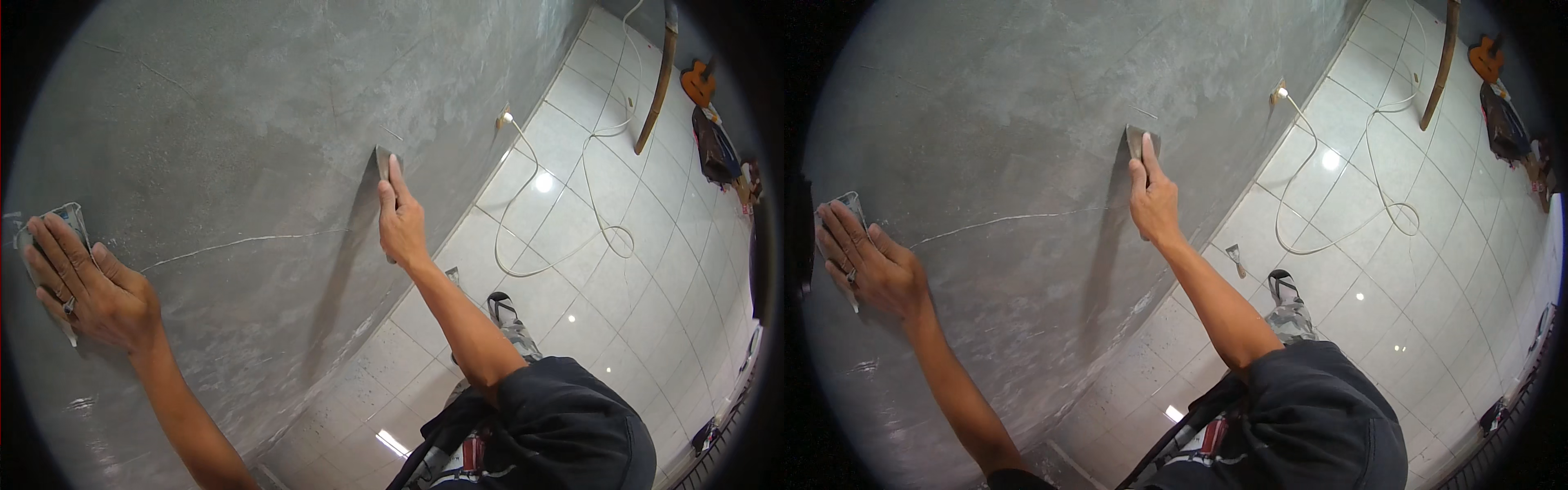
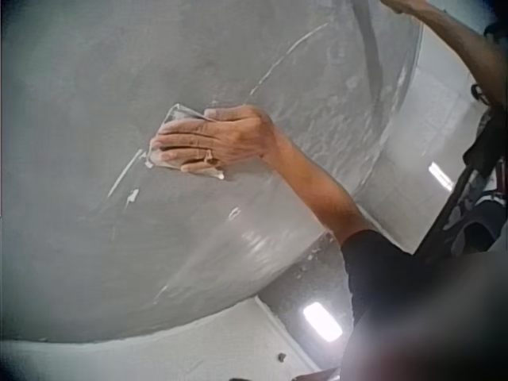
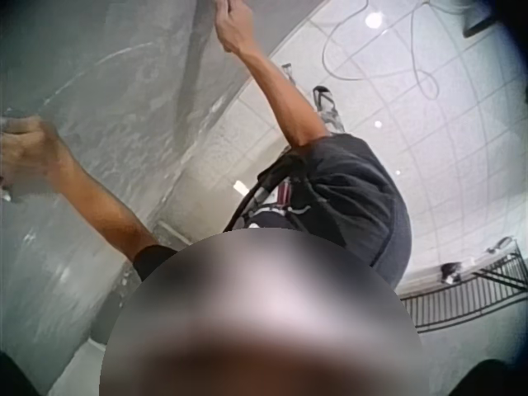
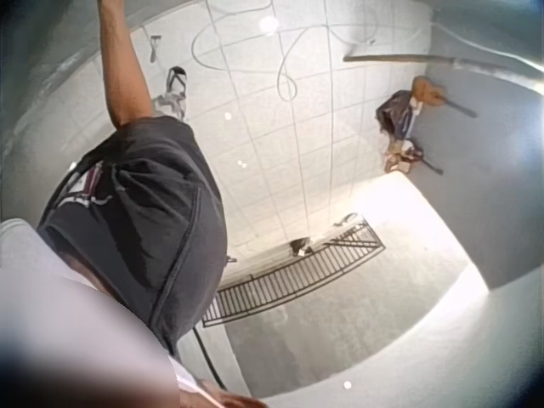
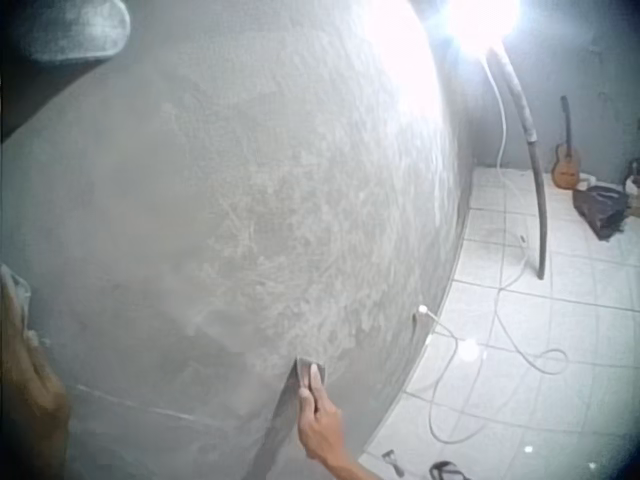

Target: Using a putty knife and sandpaper to patch and smooth cracks in a wall.

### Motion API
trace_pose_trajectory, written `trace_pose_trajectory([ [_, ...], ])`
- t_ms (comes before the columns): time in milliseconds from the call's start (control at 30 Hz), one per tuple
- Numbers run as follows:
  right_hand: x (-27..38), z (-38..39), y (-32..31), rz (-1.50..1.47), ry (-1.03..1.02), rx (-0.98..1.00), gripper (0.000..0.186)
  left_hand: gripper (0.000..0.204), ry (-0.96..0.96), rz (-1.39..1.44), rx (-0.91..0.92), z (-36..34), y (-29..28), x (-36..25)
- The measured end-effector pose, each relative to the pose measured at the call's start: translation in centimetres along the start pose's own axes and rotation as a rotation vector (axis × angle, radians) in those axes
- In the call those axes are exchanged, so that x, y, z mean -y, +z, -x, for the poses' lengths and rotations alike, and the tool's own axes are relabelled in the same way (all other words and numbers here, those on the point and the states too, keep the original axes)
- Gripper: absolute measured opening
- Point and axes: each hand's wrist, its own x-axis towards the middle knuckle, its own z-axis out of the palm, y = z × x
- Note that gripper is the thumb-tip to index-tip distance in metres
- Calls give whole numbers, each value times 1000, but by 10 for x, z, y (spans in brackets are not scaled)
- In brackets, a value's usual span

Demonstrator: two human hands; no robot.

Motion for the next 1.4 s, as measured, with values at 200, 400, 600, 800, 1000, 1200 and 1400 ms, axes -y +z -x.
trace_pose_trajectory([
  [200, 13, -20, -6, -192, 461, 34, 51, 47, -12, -32, 13, -1, 0, 1],
  [400, 31, -44, -16, -378, 802, 114, 52, 47, 29, 2, 9, 4, -6, 9],
  [600, -9, 3, 1, -13, 149, 108, 57, 47, 6, -23, 30, 4, -1, 2],
  [800, 23, -41, -19, -378, 818, 128, 55, 48, -23, -50, 29, 1, -3, 2],
  [1000, 49, 14, -13, -36, 282, 254, 52, 48, -30, -60, 70, 7, -6, 8],
  [1200, 48, 27, -9, -88, 302, 244, 50, 48, -31, -37, 64, 5, -4, 2],
  [1400, 50, -35, -11, -159, 376, 62, 51, 48, -22, -16, 46, 0, -4, 2],
])
